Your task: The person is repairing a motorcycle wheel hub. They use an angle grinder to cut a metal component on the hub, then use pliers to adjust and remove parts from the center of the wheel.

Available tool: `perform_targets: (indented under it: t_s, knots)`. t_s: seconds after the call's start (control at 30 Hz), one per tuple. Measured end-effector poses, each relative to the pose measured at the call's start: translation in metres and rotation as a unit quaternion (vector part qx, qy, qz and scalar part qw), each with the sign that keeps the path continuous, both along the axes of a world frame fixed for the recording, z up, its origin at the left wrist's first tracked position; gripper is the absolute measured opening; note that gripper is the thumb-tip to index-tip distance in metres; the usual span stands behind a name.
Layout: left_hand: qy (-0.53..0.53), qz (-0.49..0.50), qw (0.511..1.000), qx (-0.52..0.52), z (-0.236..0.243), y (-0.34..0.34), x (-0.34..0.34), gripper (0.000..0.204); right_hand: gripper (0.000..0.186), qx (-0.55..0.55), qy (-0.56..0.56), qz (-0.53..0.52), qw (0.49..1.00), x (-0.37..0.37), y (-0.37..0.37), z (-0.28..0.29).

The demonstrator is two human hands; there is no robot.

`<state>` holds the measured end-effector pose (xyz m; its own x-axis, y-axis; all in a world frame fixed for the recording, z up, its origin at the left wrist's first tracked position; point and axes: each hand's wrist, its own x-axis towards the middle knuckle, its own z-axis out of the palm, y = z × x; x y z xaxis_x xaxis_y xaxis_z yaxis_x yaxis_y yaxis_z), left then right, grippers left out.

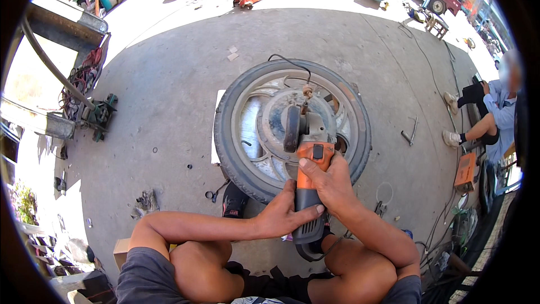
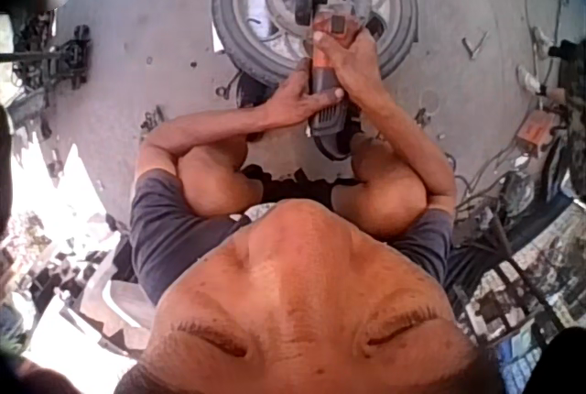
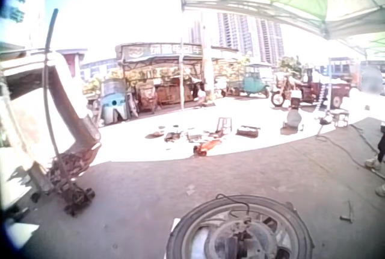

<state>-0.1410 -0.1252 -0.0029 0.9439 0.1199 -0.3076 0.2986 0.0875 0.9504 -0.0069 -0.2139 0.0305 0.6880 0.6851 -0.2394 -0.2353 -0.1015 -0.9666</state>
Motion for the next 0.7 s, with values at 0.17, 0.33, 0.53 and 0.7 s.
perform_targets:
  t_s: [0.17,0.33,0.53,0.7]
  knots:
    - [0.011,0.005,0.999,-0.040,0.012,-0.002,0.005,0.081,0.038,0.015,-0.003,-0.024,1.000,0.001,-0.002,-0.001]
    - [0.019,0.011,0.998,-0.050,0.010,-0.002,0.006,0.078,0.030,0.028,-0.043,-0.026,0.998,0.004,-0.002,-0.003]
    - [0.025,0.022,0.998,-0.049,0.005,-0.003,0.007,0.077,0.028,0.056,-0.043,-0.045,0.996,0.007,-0.002,-0.015]
    - [0.000,0.057,0.995,-0.085,0.013,-0.009,0.011,0.071,0.034,0.050,-0.044,-0.052,0.996,0.010,-0.003,-0.022]
